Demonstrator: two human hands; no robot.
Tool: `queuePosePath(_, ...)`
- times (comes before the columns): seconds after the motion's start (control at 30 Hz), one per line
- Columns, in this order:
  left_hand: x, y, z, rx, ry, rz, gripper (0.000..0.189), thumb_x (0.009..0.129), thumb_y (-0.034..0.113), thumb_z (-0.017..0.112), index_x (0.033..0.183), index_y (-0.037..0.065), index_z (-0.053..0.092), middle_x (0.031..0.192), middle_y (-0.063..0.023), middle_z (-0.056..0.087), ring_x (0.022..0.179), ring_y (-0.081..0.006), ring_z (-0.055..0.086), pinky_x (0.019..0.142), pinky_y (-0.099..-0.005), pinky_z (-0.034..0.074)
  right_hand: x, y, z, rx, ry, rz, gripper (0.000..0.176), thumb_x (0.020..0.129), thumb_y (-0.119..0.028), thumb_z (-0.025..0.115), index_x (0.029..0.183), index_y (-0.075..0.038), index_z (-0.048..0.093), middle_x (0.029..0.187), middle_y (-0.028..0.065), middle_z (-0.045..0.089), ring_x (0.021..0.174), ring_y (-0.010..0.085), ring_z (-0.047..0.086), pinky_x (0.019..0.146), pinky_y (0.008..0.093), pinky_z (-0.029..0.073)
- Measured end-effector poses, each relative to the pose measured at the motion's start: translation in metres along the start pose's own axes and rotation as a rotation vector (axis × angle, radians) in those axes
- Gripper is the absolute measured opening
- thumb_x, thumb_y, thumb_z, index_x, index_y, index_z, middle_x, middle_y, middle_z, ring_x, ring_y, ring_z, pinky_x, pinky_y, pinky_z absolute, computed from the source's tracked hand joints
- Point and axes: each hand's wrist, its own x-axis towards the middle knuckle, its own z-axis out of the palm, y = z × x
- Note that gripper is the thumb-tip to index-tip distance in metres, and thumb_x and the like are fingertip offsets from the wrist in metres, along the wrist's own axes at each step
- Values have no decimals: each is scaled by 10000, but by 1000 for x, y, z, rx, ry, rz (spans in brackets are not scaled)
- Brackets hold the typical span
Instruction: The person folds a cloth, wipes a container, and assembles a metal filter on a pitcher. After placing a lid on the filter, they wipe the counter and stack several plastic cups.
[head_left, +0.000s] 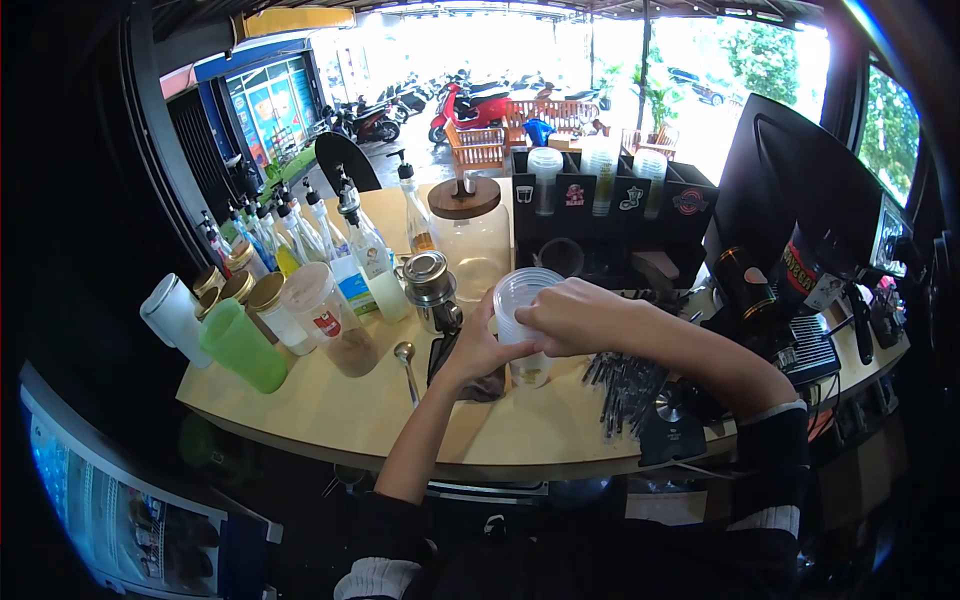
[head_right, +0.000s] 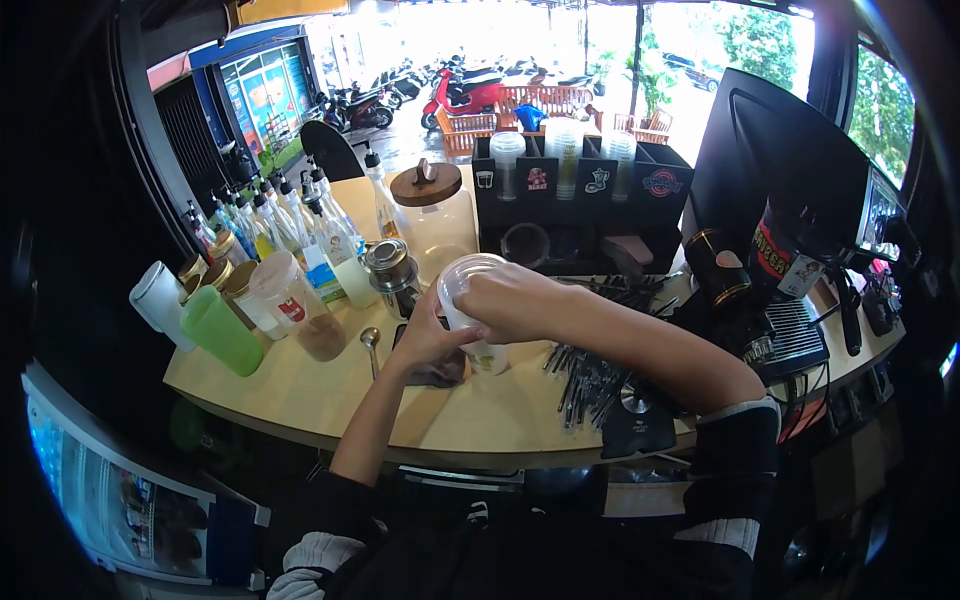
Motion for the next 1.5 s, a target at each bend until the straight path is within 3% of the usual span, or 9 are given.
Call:
queuePosePath(0.33,-1,-1,0,6,30,58,924,614,370,837,1334,16,379,1275,-149,510,1204,-258,471,1033,-389,343,-11,8,-4,-14,126,61,212,783,-214,620,825,-11,575,748,173,629,694,342,637,627,420,510)
queuePosePath(0.47,6,5,-7,70,90,180,948,626,381,825,1356,15,344,1337,-155,450,1263,-273,411,1054,-406,310,-28,16,-41,132,407,192,167,786,-182,589,831,-23,571,723,164,616,683,351,622,617,424,493)
queuePosePath(0.6,12,34,-5,112,263,259,958,656,362,812,1380,14,289,1382,-182,377,1295,-281,365,1088,-415,258,-39,31,-44,475,612,242,189,783,-161,670,855,2,605,726,100,639,656,177,638,626,292,502)
queuePosePath(0.73,15,64,4,-166,209,281,857,718,198,798,1368,-1,277,1298,-179,438,1214,-253,453,1027,-382,370,-44,32,-32,944,697,263,209,813,-163,701,854,21,609,759,19,637,698,57,591,645,208,487)
queuePosePath(0.9,17,69,2,-396,156,220,801,753,191,765,1369,-11,293,1289,-155,450,1189,-224,471,1007,-354,398,-58,40,-24,1161,650,171,279,934,-182,550,1057,66,591,955,120,659,860,121,635,755,255,532)
queuePosePath(1.07,21,66,3,-384,141,206,827,749,279,769,1372,-18,312,1312,-142,449,1211,-218,451,1028,-355,364,-64,39,-20,1217,680,159,272,924,-158,563,1062,75,587,950,128,659,850,133,640,772,260,534)
queuePosePath(1.13,23,64,3,-423,119,244,778,777,139,741,1382,-18,277,1277,-155,464,1171,-218,490,982,-344,427,-66,39,-20,1215,689,160,269,921,-147,566,1067,78,585,952,132,659,847,137,641,777,262,536)
queuePosePath(1.3,25,70,7,-362,114,223,786,772,105,739,1387,-20,266,1282,-159,462,1174,-220,488,991,-348,421,-69,40,-13,1174,749,142,246,915,-84,550,1077,98,578,950,166,657,856,219,664,793,322,544)
queuePosePath(1.5,39,77,16,-341,124,251,795,763,73,741,1391,-14,260,1306,-168,427,1178,-224,480,980,-341,429,-75,44,-8,1271,797,137,242,907,-74,562,1081,93,573,966,158,654,882,217,660,801,312,540)
